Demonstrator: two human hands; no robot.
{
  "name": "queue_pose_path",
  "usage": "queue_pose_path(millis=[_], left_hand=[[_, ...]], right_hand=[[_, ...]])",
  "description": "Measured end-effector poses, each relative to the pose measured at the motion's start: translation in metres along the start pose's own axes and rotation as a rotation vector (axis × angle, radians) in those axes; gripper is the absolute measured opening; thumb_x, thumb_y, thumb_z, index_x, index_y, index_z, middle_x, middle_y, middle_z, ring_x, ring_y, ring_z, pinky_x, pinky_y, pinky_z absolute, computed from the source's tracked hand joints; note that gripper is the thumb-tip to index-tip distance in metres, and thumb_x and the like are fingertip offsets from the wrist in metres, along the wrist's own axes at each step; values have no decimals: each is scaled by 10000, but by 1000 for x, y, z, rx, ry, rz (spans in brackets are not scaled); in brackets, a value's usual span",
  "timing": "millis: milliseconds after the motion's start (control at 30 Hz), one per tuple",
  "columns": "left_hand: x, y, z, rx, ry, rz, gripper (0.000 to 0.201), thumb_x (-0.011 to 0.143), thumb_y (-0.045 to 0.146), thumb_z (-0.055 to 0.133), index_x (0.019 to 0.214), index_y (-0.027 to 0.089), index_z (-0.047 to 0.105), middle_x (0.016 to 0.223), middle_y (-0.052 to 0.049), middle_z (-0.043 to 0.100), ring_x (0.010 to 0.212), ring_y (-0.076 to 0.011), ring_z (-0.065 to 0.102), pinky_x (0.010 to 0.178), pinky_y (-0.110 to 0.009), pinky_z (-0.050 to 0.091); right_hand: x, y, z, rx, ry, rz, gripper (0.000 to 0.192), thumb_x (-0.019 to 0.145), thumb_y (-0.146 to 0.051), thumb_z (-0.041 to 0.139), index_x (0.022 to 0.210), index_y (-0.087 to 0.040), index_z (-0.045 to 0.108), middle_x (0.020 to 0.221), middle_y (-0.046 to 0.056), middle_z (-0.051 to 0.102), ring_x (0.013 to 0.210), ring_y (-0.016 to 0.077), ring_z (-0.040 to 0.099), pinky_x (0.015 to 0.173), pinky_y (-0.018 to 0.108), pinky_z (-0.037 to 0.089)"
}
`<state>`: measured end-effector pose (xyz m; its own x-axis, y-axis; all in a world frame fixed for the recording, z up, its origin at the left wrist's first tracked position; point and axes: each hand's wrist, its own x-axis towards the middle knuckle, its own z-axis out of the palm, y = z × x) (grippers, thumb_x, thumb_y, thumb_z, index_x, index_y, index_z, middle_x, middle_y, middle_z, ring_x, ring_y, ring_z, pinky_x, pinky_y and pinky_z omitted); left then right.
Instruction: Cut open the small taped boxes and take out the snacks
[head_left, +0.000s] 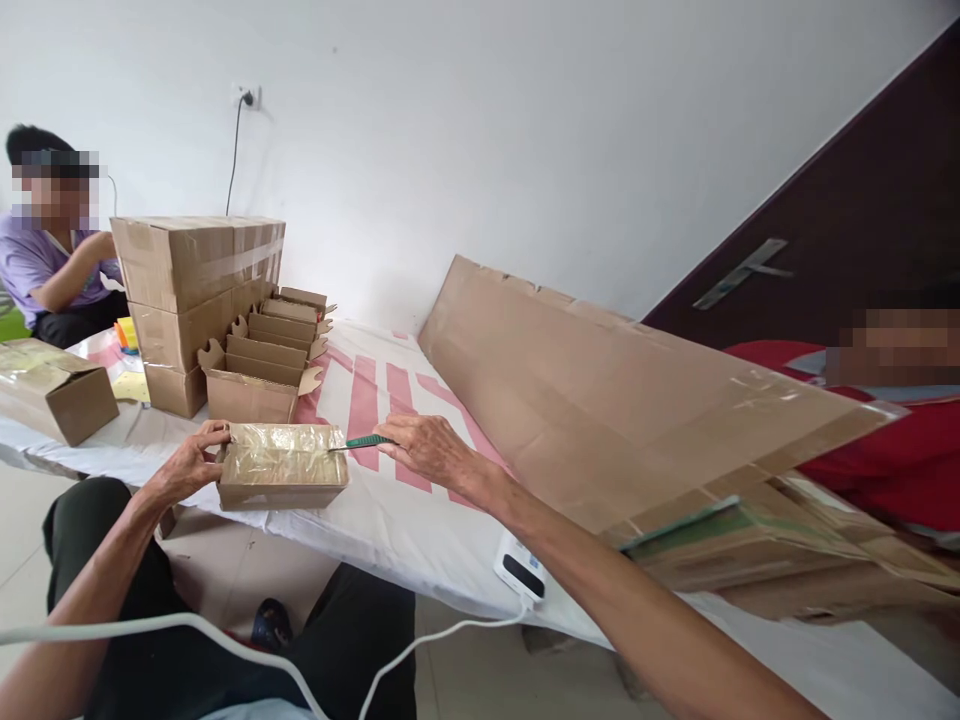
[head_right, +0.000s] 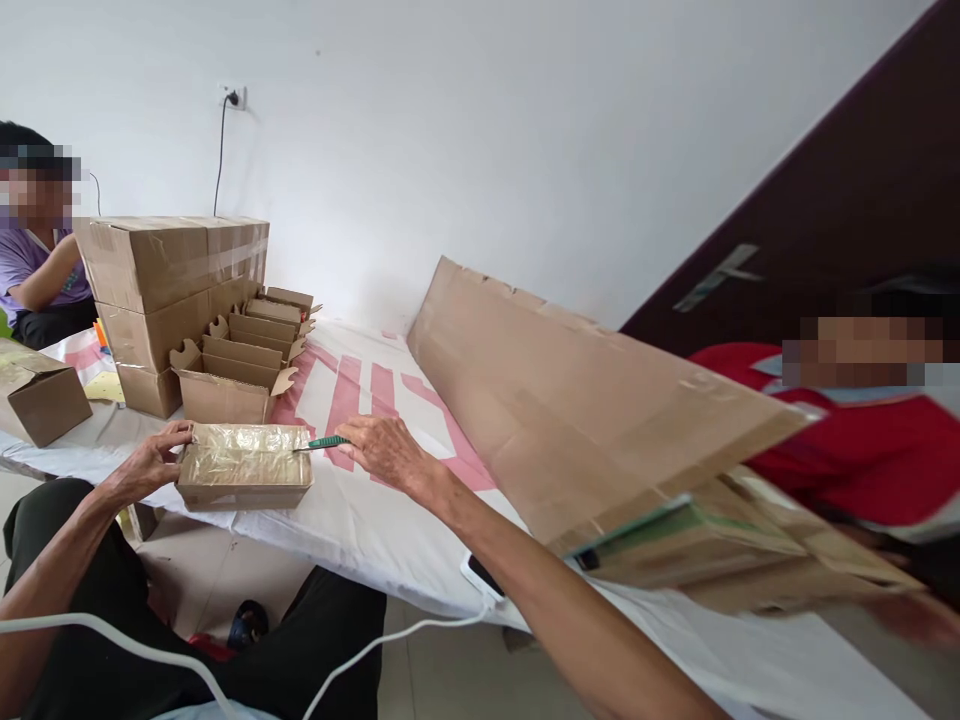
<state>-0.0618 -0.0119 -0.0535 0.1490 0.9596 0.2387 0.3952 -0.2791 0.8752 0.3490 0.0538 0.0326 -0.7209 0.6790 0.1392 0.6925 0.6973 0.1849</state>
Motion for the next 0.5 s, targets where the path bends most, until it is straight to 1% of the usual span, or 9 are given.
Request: queue_pose_path(millis=[67,133,200,267,367,500], left_hand=[[-1,-1,-1,8,15,5,373,705,245,770,1070,239,849,1347,-105,627,1270,-293,613,791,-255,588],[-2,-2,-1,-3,18,4,369,720,259,783,1083,245,850,1363,-107,623,1281,-300,616,796,-264,602],[-2,-2,-1,-24,5,5,369,741,281,800,1105,251,850,1388,-112,617,1306,-311,615,813,-276,617],[-2,-1,0,-31,-7,12,377,754,298,819,1127,257,850,1404,-114,615,1337,-318,609,838,-281,622],[-2,3,1,-25,-11,22,406,762,307,834,1167,272,846,1427,-111,619,1358,-320,601,862,-282,621],[-5,9,1,19,-27,20,440,773,290,829,1213,285,837,1463,-108,619,1350,-312,608,880,-291,614]], right_hand=[[-7,9,0,-13,22,5,259,1099,-272,539,1025,-226,783,902,51,732,798,176,639,589,313,256],[-16,21,0,-7,48,14,258,1090,-275,544,1043,-245,796,897,49,733,795,178,643,600,300,294],[-26,33,-1,23,103,39,265,1085,-284,543,1080,-260,807,925,53,748,819,184,660,630,288,354],[-34,39,-3,78,181,78,283,1083,-295,533,1127,-257,810,975,62,770,840,192,678,667,286,411],[-36,32,-7,185,256,104,307,1088,-310,514,1169,-238,801,1015,67,791,837,195,695,716,294,466],[-21,1,-12,313,268,77,300,1091,-318,520,1176,-241,798,1013,61,799,880,198,713,748,292,482]])
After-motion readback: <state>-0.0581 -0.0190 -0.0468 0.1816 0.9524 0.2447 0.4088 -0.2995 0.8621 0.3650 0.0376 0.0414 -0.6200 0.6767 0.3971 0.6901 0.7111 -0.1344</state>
